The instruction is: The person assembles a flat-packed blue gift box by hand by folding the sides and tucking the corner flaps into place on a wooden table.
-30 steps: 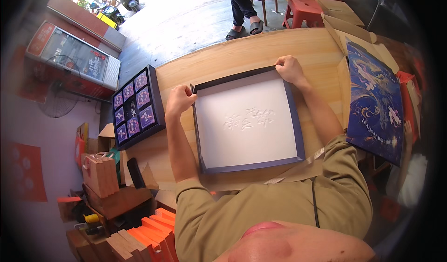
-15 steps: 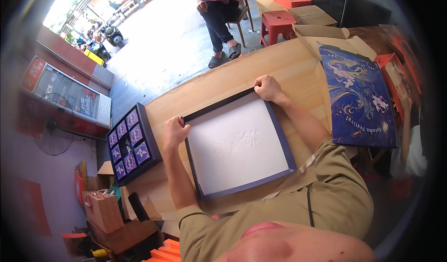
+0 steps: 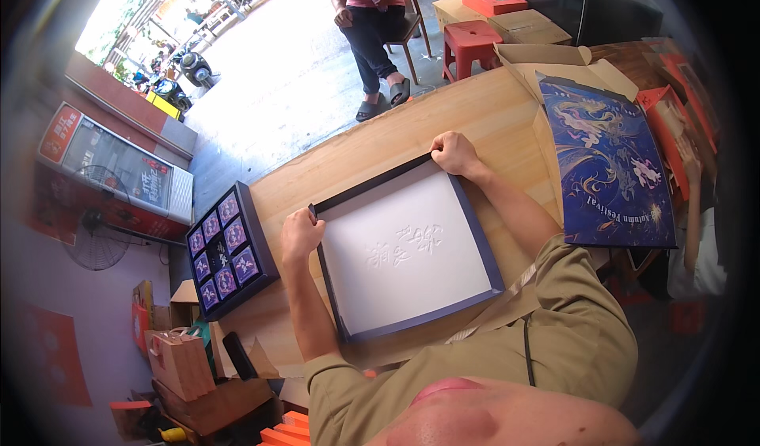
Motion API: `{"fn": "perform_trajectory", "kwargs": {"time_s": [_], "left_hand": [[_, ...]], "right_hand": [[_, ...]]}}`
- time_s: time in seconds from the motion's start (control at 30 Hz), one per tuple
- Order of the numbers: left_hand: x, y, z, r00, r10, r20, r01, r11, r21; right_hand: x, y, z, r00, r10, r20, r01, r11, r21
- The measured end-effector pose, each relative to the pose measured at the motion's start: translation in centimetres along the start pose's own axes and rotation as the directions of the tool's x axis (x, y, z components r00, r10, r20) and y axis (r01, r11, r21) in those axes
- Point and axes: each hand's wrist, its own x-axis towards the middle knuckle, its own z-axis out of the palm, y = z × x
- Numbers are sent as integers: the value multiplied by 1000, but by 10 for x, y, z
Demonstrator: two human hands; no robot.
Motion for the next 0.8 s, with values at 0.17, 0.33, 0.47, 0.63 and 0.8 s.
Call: {"fn": "perform_trajectory", "kwargs": {"time_s": [0.17, 0.33, 0.47, 0.63, 0.8], "left_hand": [[3, -5, 3, 999, 18, -29, -19, 998, -58], [4, -11, -15, 998, -36, 48, 44, 982, -182], [0, -8, 1, 998, 22, -52, -26, 997, -75], [-2, 4, 11, 998, 28, -51, -25, 998, 55], [-4, 16, 21, 996, 65, -63, -48, 969, 241]], "right_hand": [[0, -1, 0, 1000, -9, -11, 9, 1000, -7], [0, 1, -2, 1000, 5, -1, -5, 1000, -14], [0, -3, 0, 1000, 5, 3, -5, 1000, -20], [-1, -1, 0, 1000, 14, 2, -13, 1000, -27], [0, -2, 1, 1000, 15, 4, -15, 1000, -21]]}}
